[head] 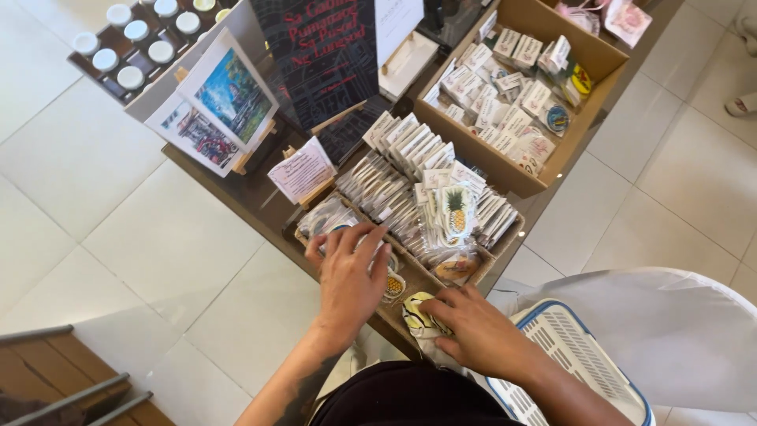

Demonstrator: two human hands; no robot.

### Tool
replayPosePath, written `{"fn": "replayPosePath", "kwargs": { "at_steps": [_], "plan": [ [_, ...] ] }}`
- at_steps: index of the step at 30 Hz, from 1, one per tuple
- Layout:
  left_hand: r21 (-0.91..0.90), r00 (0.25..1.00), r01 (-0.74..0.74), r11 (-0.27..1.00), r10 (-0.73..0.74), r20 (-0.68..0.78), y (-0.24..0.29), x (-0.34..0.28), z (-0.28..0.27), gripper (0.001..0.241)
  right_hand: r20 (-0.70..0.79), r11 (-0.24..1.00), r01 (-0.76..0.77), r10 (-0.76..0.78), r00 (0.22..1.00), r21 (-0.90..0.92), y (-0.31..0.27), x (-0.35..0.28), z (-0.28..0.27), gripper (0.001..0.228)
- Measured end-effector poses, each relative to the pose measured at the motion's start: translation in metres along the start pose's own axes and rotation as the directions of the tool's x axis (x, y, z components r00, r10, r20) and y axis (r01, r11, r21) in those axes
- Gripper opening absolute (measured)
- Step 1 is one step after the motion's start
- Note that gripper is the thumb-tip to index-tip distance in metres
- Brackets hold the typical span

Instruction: Selecting and cleaning small retail items like stickers and magnets from a display counter.

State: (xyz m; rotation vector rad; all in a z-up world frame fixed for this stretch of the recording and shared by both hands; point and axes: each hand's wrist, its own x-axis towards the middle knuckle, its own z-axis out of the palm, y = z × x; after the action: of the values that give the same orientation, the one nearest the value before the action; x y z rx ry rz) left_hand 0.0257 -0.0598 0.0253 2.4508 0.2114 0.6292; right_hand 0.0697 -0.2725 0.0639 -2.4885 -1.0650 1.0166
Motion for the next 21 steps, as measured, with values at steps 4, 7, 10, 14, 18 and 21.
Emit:
{"fn": "replayPosePath", "kwargs": {
  "at_steps": [4, 7, 10, 14, 18, 21],
  "plan": [
    [-0.053, 0.998, -0.053, 0.997, 0.055, 0.037, 0.017, 0.015, 0.025, 0.022, -0.143, 0.988, 0.0, 0.023, 0.989, 0.154, 0.016, -0.004, 0.01, 0.042],
    [-0.044, 0.997, -0.072, 0.996, 0.072, 0.007, 0.027, 0.033, 0.043, 0.026, -0.163, 0.965, -0.014, 0.059, 0.985, 0.263, 0.033, -0.007, 0.001, 0.034],
    [-0.042, 0.995, -0.09, 0.995, 0.088, -0.044, 0.035, 0.052, 0.057, 0.029, -0.238, 0.922, 0.103, -0.012, 0.971, 0.374, 0.06, -0.015, 0.001, 0.03],
    [0.018, 0.994, -0.013, 1.0, 0.011, 0.106, 0.046, 0.074, 0.065, 0.042, -0.114, 0.485, 0.05, 0.103, 0.988, 0.873, 0.104, -0.02, 0.006, 0.03],
    [0.053, 0.979, 0.055, 0.997, -0.064, 0.193, 0.04, 0.077, 0.082, 0.045, -0.277, 0.109, 0.264, 0.133, 0.952, 0.958, 0.164, -0.016, 0.04, 0.031],
    [0.016, 0.98, 0.103, 0.995, -0.104, 0.171, 0.038, 0.074, 0.085, 0.039, -0.419, -0.333, 0.402, 0.023, 0.908, 0.853, 0.188, -0.01, 0.062, 0.033]
  ]
}}
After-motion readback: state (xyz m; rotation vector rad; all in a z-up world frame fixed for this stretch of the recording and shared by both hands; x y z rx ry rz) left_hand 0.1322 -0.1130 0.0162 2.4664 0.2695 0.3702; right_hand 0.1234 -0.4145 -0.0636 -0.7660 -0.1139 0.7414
